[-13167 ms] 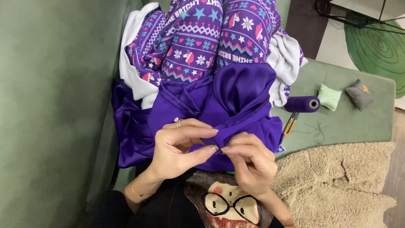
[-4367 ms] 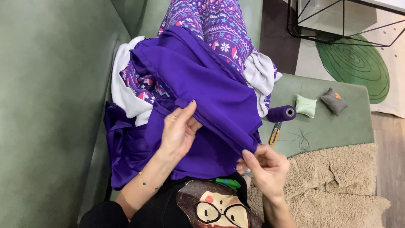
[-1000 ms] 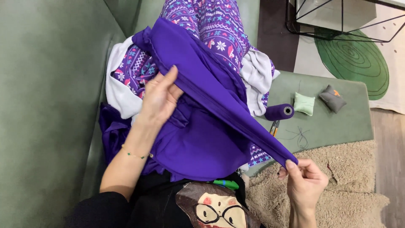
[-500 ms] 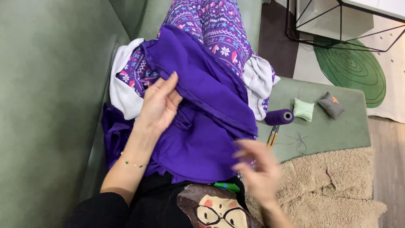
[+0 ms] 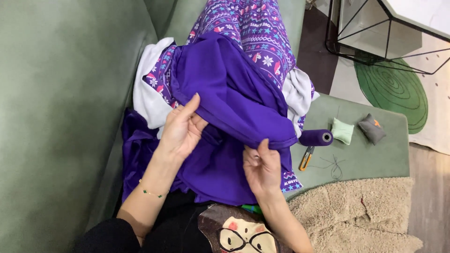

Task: Hand-sewing a purple garment with a needle and thread while sitting on a couch.

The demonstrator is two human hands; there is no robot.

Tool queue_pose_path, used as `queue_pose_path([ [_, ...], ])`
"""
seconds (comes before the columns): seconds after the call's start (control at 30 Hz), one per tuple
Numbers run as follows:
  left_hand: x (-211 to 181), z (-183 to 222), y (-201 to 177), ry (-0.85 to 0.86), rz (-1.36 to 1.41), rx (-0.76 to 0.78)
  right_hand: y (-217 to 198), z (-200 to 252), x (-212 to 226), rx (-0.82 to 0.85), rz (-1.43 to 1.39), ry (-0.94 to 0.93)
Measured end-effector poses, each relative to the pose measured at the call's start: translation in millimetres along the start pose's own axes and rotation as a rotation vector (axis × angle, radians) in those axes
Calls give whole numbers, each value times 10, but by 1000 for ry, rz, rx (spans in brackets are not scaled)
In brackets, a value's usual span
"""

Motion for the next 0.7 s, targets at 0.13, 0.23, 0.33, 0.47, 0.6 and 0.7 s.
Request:
queue_pose_path([
  [0.13,-205,-169,-167,38,-33,13,-314,127,273,-48,78,-89],
  [0.23,-255,-64,-50,19,-65,34,-196,303,396,-54,140,-107],
  [0.33,-288,61,60,-101,-233,8,-565,340,512,-78,196,-70],
  [0.47,-247,-10,3,-89,-197,31,-459,495,645,18,164,-115],
  [0.6,-253,-19,-13,-101,-243,37,-521,633,717,11,183,-125],
  [0.7,-337,-137,-142,-54,-220,12,-540,729,846,30,200,-134],
])
Point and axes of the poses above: each hand's wrist, its own z-axis away from the middle knuckle, its own y-axis out of the palm, x = y × z, the point moved 7 cm from there along -z, towards the middle knuckle, and after that the axes turned 13 degrees about y, right-handed, at the moved point
